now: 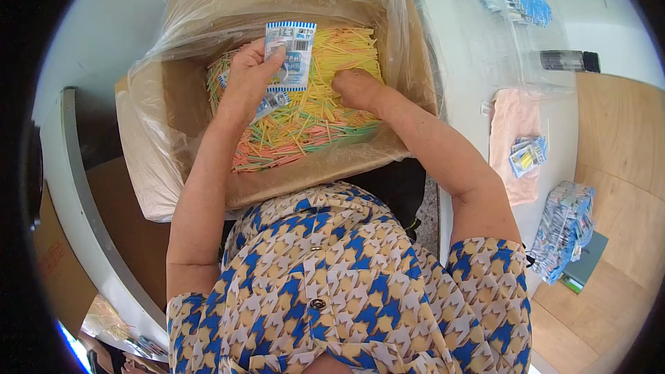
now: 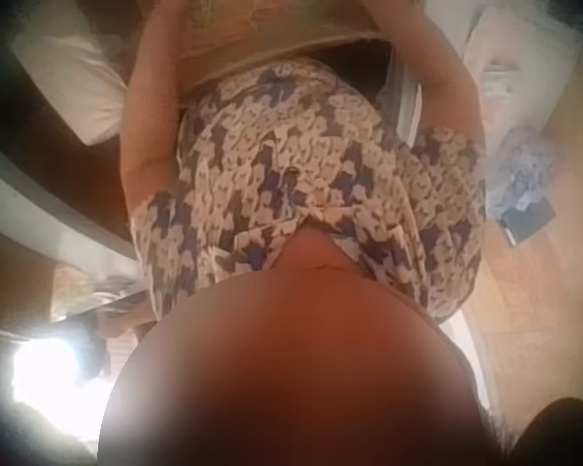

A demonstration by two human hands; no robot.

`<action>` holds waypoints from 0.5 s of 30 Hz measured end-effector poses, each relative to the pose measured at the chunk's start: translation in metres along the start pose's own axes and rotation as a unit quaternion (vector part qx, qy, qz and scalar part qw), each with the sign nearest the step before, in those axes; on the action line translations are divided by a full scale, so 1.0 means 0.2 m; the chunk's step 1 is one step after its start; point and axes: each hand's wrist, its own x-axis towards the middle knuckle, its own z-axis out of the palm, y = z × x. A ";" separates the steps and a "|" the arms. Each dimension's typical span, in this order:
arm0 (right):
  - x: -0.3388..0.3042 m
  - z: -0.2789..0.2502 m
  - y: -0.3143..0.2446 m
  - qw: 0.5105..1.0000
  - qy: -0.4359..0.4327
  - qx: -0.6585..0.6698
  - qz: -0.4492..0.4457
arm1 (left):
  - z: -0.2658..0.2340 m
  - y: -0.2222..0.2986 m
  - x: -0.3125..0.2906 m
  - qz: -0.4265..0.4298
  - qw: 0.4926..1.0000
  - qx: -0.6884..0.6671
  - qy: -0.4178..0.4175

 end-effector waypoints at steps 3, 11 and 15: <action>-0.01 -0.03 0.02 0.999 0.012 0.043 0.000 | 0.00 0.02 -0.01 -0.019 1.000 -0.003 -0.001; -0.04 -0.24 0.04 0.966 0.096 0.223 0.085 | -0.06 0.00 -0.02 -0.109 0.982 0.130 -0.076; -0.12 -0.42 -0.07 0.869 0.068 0.471 0.136 | 0.03 -0.12 -0.07 0.005 0.981 0.121 -0.150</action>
